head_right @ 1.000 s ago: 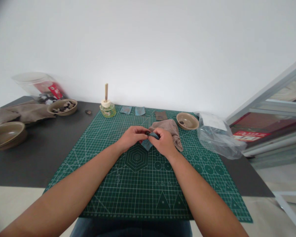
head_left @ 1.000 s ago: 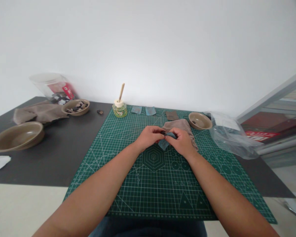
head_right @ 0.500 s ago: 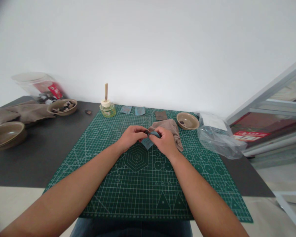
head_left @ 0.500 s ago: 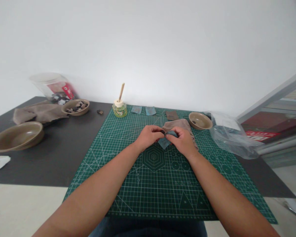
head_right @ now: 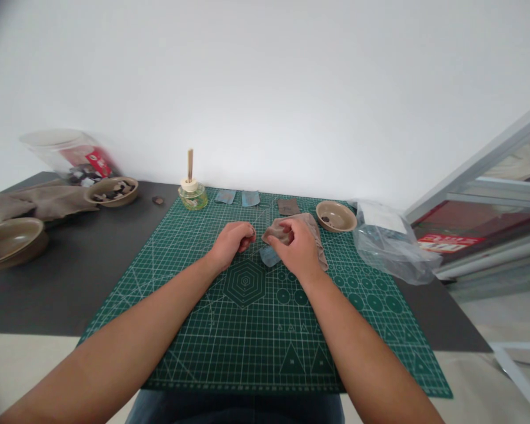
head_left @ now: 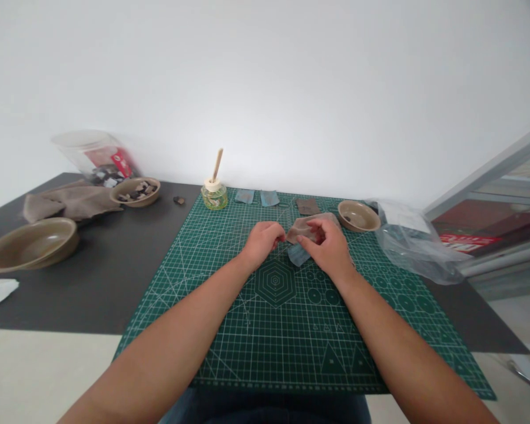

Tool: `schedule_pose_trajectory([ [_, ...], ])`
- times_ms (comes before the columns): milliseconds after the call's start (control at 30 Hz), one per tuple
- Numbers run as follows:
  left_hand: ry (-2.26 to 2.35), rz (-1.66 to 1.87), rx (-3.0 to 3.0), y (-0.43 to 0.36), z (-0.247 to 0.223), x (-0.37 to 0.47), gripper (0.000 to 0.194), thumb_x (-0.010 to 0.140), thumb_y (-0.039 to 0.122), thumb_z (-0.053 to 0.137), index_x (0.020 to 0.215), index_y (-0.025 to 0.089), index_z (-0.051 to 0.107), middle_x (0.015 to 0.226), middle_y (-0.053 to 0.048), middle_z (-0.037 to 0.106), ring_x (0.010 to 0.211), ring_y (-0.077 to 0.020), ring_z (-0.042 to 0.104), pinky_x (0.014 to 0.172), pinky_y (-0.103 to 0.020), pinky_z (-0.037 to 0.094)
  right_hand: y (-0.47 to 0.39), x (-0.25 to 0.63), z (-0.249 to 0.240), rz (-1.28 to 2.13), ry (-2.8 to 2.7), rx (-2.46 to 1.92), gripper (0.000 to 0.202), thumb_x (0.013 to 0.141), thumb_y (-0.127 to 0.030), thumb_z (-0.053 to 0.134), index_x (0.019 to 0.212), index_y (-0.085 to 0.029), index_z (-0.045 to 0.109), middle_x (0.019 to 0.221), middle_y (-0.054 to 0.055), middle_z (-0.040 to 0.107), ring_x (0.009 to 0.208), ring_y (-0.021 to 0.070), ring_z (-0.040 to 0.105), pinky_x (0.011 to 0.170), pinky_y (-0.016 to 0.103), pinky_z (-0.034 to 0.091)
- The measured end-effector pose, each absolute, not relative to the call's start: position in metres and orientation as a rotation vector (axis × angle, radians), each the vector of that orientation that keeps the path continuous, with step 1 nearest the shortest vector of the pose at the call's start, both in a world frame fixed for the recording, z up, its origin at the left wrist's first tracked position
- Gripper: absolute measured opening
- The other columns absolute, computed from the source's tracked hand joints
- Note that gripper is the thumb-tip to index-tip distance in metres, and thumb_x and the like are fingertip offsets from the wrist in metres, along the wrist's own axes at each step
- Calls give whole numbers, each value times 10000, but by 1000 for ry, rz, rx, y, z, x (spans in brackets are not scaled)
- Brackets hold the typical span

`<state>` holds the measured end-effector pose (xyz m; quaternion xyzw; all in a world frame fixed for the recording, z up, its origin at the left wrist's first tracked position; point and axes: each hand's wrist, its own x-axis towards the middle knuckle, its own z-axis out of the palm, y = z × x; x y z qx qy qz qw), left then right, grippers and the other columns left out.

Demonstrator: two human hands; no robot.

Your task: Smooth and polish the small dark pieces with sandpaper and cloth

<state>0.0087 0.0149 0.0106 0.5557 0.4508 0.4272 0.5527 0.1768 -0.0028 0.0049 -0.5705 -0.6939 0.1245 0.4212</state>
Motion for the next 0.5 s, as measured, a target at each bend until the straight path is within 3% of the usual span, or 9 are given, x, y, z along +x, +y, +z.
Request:
schedule_pose_trajectory([
  [200,1159,873,1638,12,11,10,229,658,276,437,464,157,455,457,32,352,494,-97,346,473,-239,235,-10,172,4,332,-2086,-1119,349,728,-292,675,1047,-192,577,852,40,602,683,165,539,607,303,450],
  [367,1131,790,1825,8,11,12,199,669,260,490,509,142,505,501,34,409,526,-96,388,490,-231,254,-14,165,4,287,-2155,-1022,179,766,-163,581,941,-188,607,809,35,645,713,170,589,666,309,471],
  [500,1064,856,1802,7,10,13,277,717,383,576,598,132,572,550,30,481,539,-88,414,499,-216,291,-15,164,6,255,-2030,-1091,159,747,-127,541,863,-195,626,791,31,678,700,172,616,649,304,486],
])
